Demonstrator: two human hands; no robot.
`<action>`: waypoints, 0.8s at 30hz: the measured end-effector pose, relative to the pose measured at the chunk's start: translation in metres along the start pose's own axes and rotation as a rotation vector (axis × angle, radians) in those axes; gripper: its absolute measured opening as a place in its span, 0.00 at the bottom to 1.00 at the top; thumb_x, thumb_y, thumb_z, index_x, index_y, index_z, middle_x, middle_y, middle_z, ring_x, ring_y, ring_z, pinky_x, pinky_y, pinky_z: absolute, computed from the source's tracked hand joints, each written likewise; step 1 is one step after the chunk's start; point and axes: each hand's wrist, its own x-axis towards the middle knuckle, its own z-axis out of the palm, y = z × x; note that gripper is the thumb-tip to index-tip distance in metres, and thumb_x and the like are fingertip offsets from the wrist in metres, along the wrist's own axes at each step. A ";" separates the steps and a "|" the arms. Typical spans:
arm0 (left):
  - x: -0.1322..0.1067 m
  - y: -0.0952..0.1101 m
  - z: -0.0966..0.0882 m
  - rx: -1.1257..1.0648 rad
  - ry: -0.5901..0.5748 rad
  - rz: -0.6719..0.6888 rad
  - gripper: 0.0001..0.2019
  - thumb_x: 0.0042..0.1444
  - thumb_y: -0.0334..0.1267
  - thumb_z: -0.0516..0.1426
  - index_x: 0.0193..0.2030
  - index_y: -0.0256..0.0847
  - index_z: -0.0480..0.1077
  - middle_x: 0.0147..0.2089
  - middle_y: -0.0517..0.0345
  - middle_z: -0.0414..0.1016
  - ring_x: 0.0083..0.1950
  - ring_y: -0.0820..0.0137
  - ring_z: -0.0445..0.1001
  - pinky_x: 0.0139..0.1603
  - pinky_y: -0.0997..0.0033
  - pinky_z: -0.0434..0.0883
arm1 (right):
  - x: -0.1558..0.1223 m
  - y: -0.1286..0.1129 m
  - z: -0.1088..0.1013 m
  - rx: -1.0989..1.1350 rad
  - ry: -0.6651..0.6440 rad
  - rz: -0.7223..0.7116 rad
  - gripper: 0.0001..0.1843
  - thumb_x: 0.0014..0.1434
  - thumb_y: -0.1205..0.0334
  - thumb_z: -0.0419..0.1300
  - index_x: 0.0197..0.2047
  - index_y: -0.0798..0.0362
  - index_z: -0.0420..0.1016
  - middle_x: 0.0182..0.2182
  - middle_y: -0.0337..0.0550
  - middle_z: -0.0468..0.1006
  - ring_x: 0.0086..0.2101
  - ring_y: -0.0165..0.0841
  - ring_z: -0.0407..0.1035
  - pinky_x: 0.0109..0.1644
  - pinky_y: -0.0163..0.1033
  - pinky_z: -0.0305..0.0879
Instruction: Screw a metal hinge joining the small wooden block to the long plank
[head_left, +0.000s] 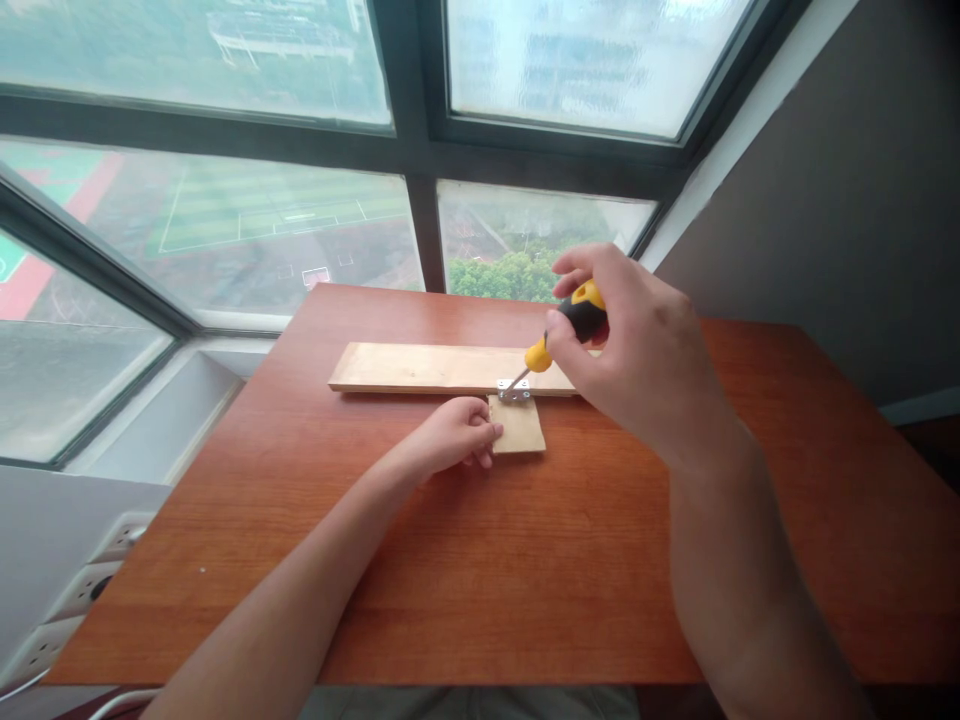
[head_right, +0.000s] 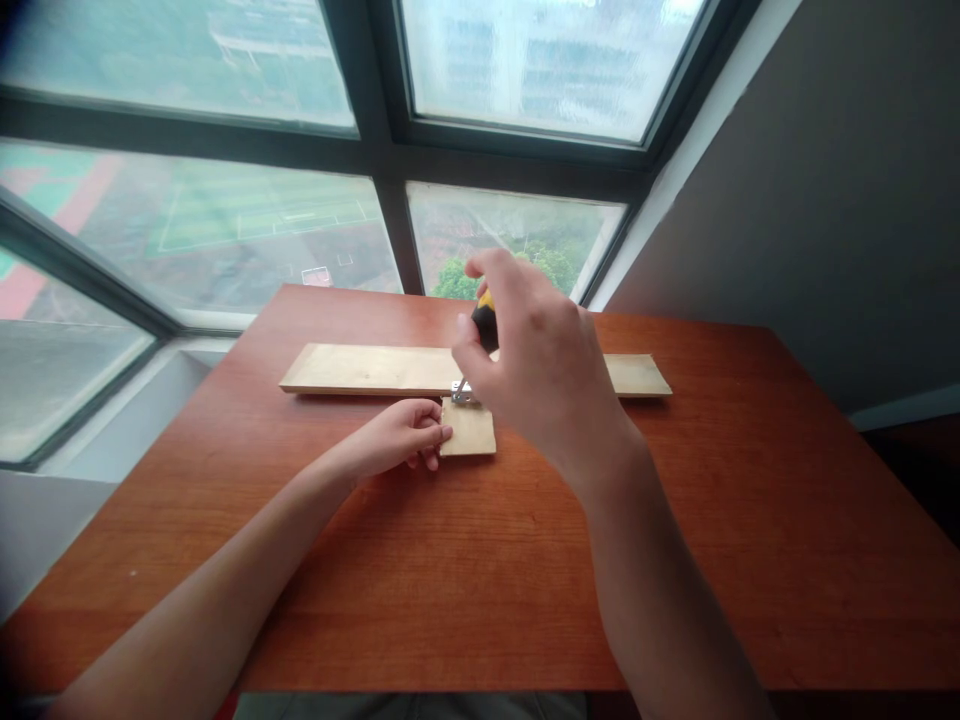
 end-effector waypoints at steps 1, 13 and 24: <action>0.000 0.000 0.000 0.008 0.005 0.001 0.12 0.57 0.44 0.58 0.33 0.38 0.61 0.27 0.57 0.75 0.26 0.72 0.76 0.20 0.80 0.62 | 0.000 -0.001 -0.001 0.023 -0.008 -0.022 0.18 0.57 0.68 0.55 0.52 0.52 0.68 0.45 0.47 0.76 0.41 0.37 0.71 0.42 0.43 0.68; 0.003 -0.002 0.000 0.056 0.015 0.014 0.11 0.58 0.43 0.56 0.33 0.38 0.61 0.27 0.57 0.75 0.23 0.73 0.75 0.20 0.80 0.64 | 0.000 -0.002 0.001 0.001 -0.033 -0.007 0.16 0.57 0.68 0.56 0.50 0.51 0.68 0.41 0.43 0.76 0.36 0.35 0.70 0.37 0.42 0.66; 0.003 -0.004 0.001 0.077 0.020 0.022 0.10 0.58 0.42 0.56 0.34 0.39 0.62 0.27 0.58 0.75 0.24 0.73 0.75 0.20 0.79 0.65 | 0.000 -0.001 -0.001 -0.084 0.001 0.025 0.08 0.60 0.61 0.56 0.43 0.51 0.71 0.30 0.40 0.75 0.27 0.31 0.66 0.34 0.40 0.62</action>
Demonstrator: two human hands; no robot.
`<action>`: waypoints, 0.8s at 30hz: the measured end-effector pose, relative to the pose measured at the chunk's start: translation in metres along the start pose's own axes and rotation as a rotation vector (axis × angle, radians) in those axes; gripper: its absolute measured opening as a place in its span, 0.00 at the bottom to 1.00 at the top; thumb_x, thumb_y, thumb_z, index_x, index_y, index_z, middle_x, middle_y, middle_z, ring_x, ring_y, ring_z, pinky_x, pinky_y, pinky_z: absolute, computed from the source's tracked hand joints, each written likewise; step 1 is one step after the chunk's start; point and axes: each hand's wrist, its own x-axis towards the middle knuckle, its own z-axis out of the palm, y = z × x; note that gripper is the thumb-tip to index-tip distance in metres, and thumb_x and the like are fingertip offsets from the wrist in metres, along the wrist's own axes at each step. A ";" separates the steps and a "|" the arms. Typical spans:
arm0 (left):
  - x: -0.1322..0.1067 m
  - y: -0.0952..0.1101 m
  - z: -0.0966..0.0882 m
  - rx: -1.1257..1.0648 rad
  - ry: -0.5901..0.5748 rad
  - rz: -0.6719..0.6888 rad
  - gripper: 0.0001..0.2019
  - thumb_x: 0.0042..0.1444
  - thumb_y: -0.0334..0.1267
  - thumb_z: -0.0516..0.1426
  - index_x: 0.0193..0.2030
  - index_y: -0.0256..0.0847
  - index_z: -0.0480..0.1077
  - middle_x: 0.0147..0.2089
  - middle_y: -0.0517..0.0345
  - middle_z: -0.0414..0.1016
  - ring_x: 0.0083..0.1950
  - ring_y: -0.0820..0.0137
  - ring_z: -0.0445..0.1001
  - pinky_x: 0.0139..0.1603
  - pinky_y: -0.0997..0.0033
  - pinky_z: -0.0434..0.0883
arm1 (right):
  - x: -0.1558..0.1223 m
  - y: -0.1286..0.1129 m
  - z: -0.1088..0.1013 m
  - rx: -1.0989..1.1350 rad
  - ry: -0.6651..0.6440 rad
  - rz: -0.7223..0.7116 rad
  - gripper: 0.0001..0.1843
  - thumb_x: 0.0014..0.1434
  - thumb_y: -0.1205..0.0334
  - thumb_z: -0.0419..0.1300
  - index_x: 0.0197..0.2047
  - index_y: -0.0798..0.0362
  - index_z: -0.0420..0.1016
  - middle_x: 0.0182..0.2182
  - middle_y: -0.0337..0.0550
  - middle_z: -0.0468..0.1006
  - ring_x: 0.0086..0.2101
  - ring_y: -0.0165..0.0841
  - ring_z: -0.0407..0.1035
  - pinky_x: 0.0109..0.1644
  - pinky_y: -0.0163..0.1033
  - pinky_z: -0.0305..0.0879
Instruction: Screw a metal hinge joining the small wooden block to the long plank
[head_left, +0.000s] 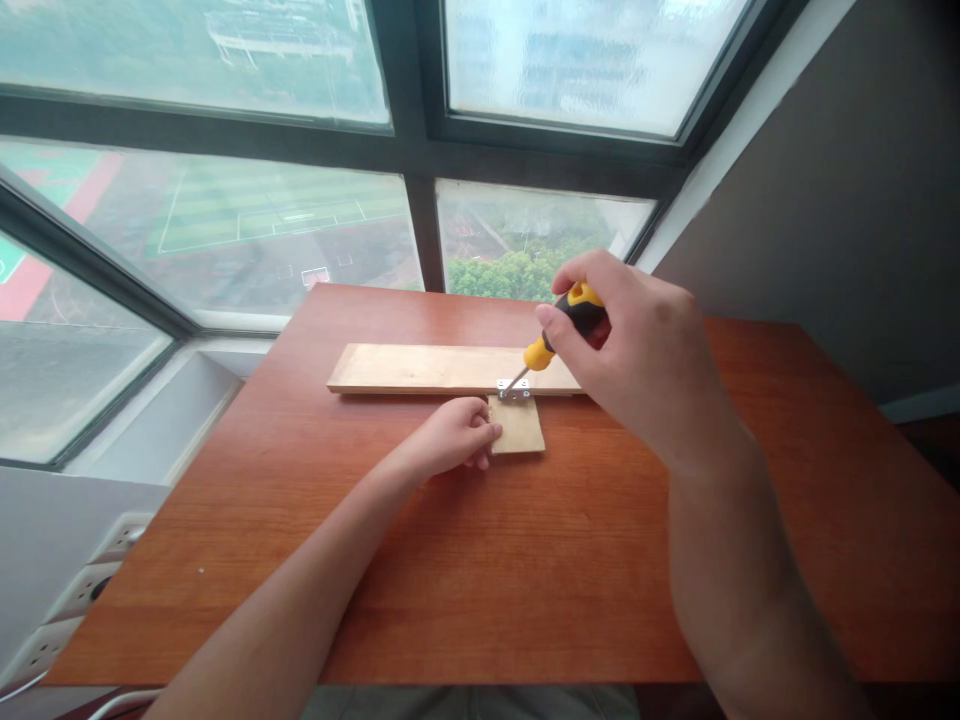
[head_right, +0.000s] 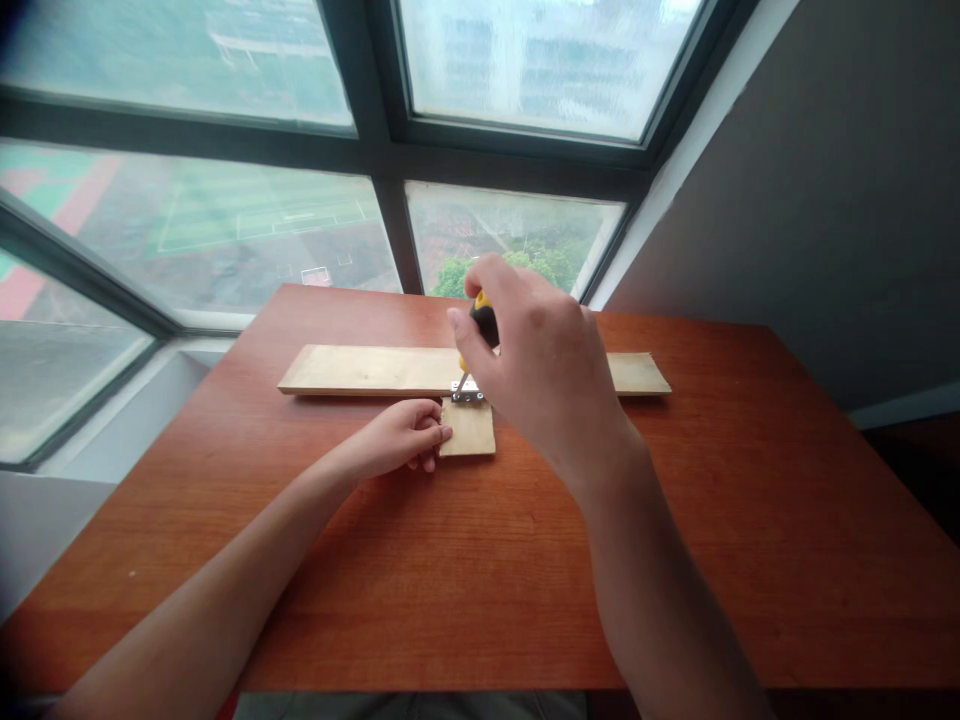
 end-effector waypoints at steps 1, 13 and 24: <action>0.000 0.000 0.000 0.003 0.000 0.002 0.10 0.58 0.43 0.56 0.34 0.39 0.62 0.27 0.58 0.75 0.24 0.73 0.75 0.20 0.79 0.65 | 0.000 0.000 -0.001 0.013 -0.008 -0.001 0.08 0.59 0.63 0.56 0.43 0.51 0.70 0.31 0.40 0.75 0.28 0.31 0.66 0.35 0.40 0.62; 0.000 -0.003 -0.001 -0.003 0.007 0.025 0.12 0.58 0.45 0.56 0.35 0.39 0.62 0.28 0.57 0.75 0.24 0.72 0.75 0.20 0.79 0.66 | 0.001 -0.002 -0.003 -0.016 -0.037 0.044 0.10 0.60 0.59 0.57 0.44 0.51 0.71 0.31 0.40 0.75 0.28 0.32 0.67 0.34 0.41 0.62; -0.002 -0.001 0.000 0.015 0.008 0.036 0.12 0.57 0.46 0.56 0.34 0.40 0.61 0.25 0.58 0.75 0.24 0.71 0.75 0.21 0.77 0.65 | 0.000 -0.002 -0.002 0.057 -0.017 0.008 0.17 0.58 0.62 0.57 0.51 0.50 0.69 0.41 0.45 0.78 0.33 0.35 0.70 0.37 0.42 0.67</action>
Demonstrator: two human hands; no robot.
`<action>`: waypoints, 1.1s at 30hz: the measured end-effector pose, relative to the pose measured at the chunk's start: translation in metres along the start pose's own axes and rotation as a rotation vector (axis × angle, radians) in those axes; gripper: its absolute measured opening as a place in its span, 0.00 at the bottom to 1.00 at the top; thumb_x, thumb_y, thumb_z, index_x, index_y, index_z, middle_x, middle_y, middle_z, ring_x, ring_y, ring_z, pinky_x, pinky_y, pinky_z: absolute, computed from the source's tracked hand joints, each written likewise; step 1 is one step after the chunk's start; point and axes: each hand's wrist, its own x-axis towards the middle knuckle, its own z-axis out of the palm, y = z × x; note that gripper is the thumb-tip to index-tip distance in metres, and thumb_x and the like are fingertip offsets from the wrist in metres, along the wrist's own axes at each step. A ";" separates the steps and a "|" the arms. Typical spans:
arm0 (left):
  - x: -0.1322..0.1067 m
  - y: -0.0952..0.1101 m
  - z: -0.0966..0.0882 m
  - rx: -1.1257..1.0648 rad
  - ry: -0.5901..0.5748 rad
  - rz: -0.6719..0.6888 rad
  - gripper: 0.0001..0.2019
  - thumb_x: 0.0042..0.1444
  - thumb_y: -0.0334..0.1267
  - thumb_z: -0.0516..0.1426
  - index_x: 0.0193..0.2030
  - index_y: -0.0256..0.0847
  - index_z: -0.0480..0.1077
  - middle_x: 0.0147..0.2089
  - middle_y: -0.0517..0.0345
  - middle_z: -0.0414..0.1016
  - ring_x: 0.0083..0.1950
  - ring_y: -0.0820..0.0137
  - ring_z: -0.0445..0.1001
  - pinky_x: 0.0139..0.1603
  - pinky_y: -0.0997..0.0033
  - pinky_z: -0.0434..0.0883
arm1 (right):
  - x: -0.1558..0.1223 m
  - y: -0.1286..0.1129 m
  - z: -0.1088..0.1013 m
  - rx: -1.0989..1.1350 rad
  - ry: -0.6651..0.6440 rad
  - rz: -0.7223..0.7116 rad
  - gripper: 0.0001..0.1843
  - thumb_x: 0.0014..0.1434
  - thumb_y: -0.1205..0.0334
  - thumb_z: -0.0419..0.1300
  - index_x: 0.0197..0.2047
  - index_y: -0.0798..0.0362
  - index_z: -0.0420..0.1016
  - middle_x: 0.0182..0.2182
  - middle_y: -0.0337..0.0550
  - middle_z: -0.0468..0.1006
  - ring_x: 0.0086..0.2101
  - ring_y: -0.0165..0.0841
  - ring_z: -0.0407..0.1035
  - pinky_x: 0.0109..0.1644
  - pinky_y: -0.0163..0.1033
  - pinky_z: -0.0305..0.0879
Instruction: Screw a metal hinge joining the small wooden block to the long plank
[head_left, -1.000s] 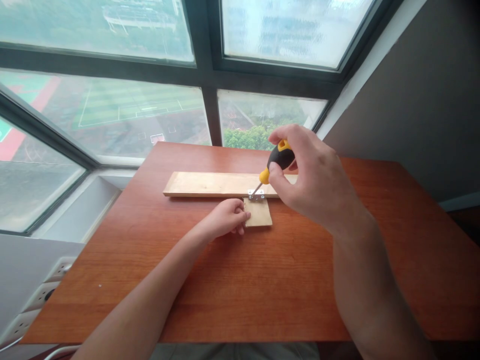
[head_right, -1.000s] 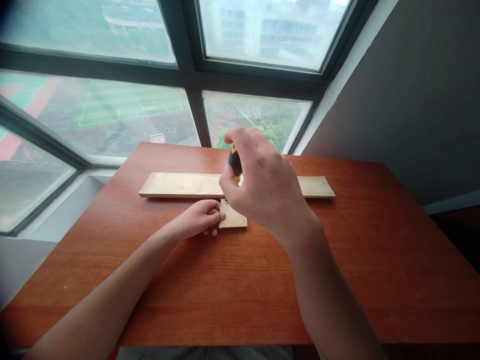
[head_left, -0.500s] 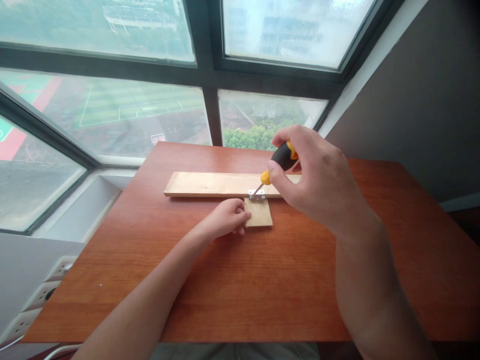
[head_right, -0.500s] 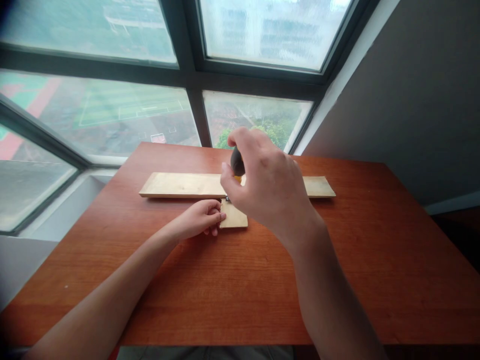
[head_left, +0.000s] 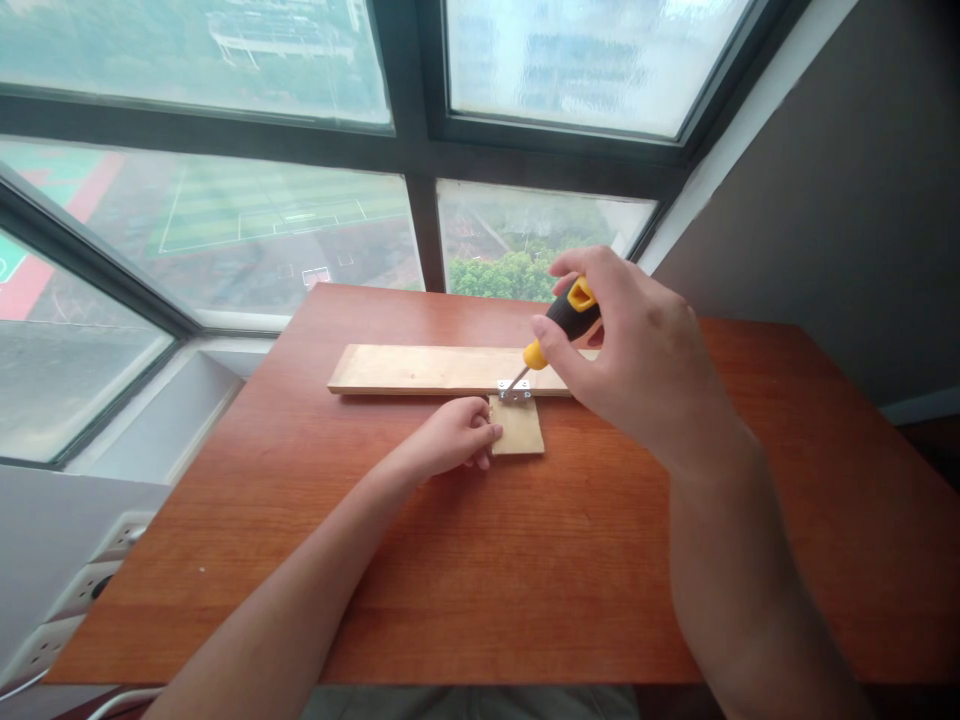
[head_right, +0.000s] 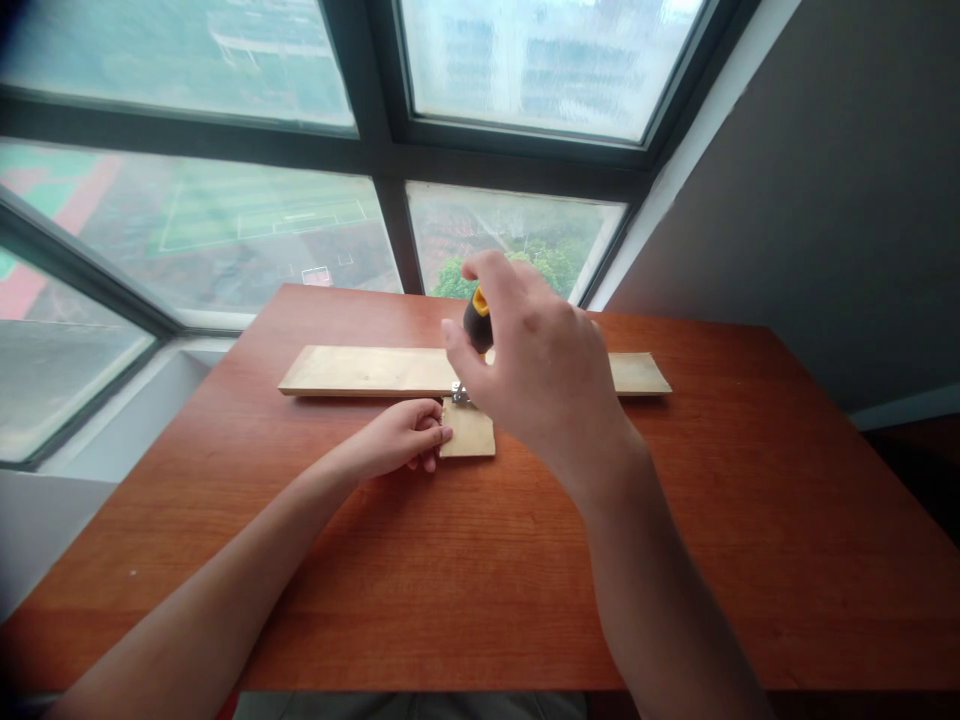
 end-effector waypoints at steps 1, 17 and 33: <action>0.000 0.000 0.000 -0.005 -0.003 -0.001 0.12 0.57 0.46 0.56 0.34 0.40 0.61 0.25 0.58 0.75 0.24 0.71 0.75 0.21 0.77 0.65 | 0.000 0.000 0.001 -0.024 0.010 0.009 0.16 0.59 0.61 0.57 0.50 0.50 0.70 0.39 0.44 0.78 0.32 0.35 0.70 0.37 0.42 0.66; -0.003 0.006 -0.005 -0.056 -0.033 -0.032 0.14 0.56 0.47 0.58 0.33 0.40 0.61 0.22 0.59 0.75 0.21 0.75 0.68 0.19 0.79 0.55 | 0.000 -0.002 -0.002 0.087 0.016 -0.064 0.22 0.56 0.69 0.53 0.54 0.49 0.66 0.47 0.47 0.76 0.42 0.39 0.71 0.46 0.45 0.69; -0.002 0.003 -0.006 -0.106 -0.038 -0.024 0.14 0.56 0.48 0.59 0.34 0.40 0.63 0.23 0.59 0.74 0.23 0.75 0.69 0.20 0.79 0.55 | -0.002 -0.002 -0.004 0.073 -0.032 -0.031 0.24 0.55 0.67 0.56 0.56 0.49 0.65 0.49 0.46 0.75 0.40 0.38 0.70 0.40 0.44 0.69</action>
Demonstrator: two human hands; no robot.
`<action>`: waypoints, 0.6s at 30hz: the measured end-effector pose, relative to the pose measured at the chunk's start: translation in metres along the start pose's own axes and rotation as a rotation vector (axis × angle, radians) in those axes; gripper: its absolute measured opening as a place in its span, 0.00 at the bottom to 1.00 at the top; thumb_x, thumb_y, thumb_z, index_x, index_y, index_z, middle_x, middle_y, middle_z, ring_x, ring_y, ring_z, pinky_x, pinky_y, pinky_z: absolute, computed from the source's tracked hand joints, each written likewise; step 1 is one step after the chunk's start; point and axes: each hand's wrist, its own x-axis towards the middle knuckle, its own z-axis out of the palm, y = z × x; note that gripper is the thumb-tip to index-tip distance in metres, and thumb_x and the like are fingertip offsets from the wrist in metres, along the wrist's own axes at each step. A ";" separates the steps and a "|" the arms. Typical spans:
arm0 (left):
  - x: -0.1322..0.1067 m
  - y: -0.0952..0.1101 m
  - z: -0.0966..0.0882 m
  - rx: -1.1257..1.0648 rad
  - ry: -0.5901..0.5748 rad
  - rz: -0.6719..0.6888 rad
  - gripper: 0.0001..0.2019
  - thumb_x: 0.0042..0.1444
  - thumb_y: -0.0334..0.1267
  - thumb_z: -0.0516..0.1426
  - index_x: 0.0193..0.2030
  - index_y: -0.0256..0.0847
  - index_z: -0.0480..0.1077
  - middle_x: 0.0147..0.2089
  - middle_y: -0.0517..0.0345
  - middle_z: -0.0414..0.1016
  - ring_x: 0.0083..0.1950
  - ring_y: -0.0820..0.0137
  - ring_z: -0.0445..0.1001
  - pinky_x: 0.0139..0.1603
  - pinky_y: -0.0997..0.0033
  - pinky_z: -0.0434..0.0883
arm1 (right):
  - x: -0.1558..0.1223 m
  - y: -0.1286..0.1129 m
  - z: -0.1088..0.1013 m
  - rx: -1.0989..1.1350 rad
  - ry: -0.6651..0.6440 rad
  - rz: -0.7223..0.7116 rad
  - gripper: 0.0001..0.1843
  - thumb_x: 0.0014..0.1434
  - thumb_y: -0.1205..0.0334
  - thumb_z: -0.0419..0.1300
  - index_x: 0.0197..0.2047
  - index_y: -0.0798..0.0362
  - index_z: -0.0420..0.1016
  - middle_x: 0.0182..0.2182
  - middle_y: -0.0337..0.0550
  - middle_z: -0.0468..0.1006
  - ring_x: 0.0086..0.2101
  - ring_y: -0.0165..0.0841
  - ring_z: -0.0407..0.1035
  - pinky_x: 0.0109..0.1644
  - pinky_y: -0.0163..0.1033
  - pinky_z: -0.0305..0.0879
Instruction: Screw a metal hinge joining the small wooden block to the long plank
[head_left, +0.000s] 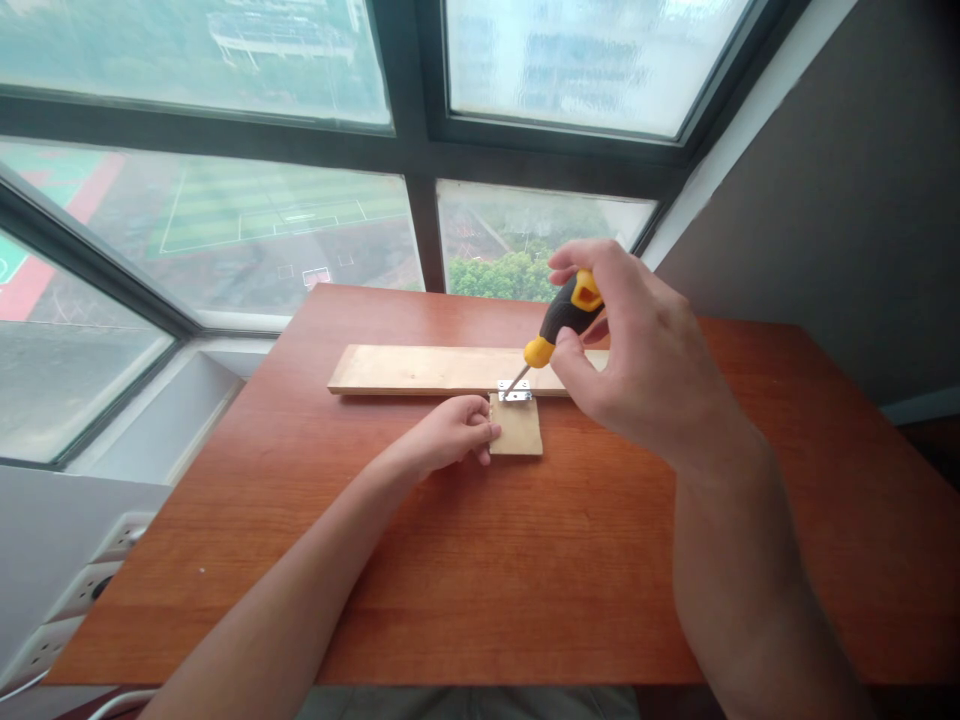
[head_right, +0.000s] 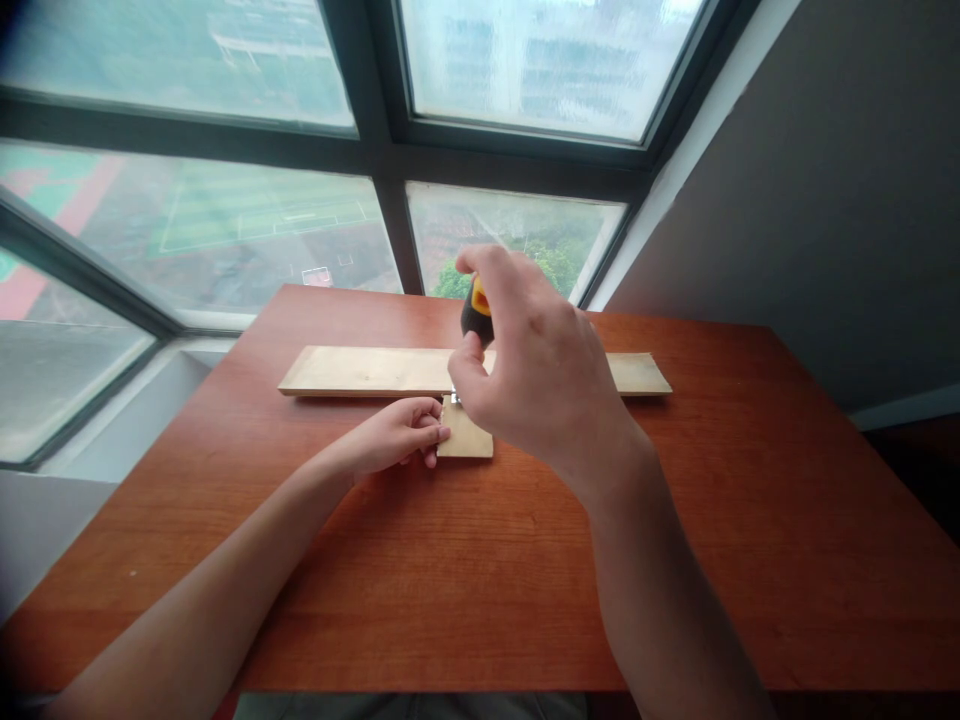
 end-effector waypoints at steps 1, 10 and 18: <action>0.000 0.000 0.000 0.000 0.001 0.003 0.14 0.56 0.48 0.59 0.34 0.40 0.62 0.23 0.60 0.74 0.23 0.75 0.69 0.20 0.78 0.55 | 0.000 0.000 0.000 -0.016 0.008 0.003 0.23 0.56 0.66 0.56 0.55 0.49 0.65 0.47 0.46 0.75 0.39 0.38 0.70 0.39 0.44 0.69; 0.000 0.000 0.000 0.003 -0.002 0.012 0.15 0.56 0.48 0.59 0.34 0.40 0.61 0.23 0.59 0.74 0.22 0.75 0.69 0.20 0.78 0.56 | 0.001 -0.001 -0.003 0.001 -0.006 -0.001 0.21 0.53 0.71 0.55 0.52 0.50 0.67 0.45 0.44 0.75 0.39 0.36 0.70 0.41 0.43 0.68; 0.000 -0.001 0.000 -0.011 -0.009 0.015 0.13 0.56 0.47 0.59 0.35 0.39 0.63 0.23 0.60 0.74 0.24 0.74 0.71 0.20 0.78 0.57 | 0.001 0.000 0.000 -0.074 0.051 0.027 0.15 0.61 0.58 0.56 0.51 0.49 0.69 0.42 0.44 0.77 0.36 0.38 0.71 0.40 0.45 0.67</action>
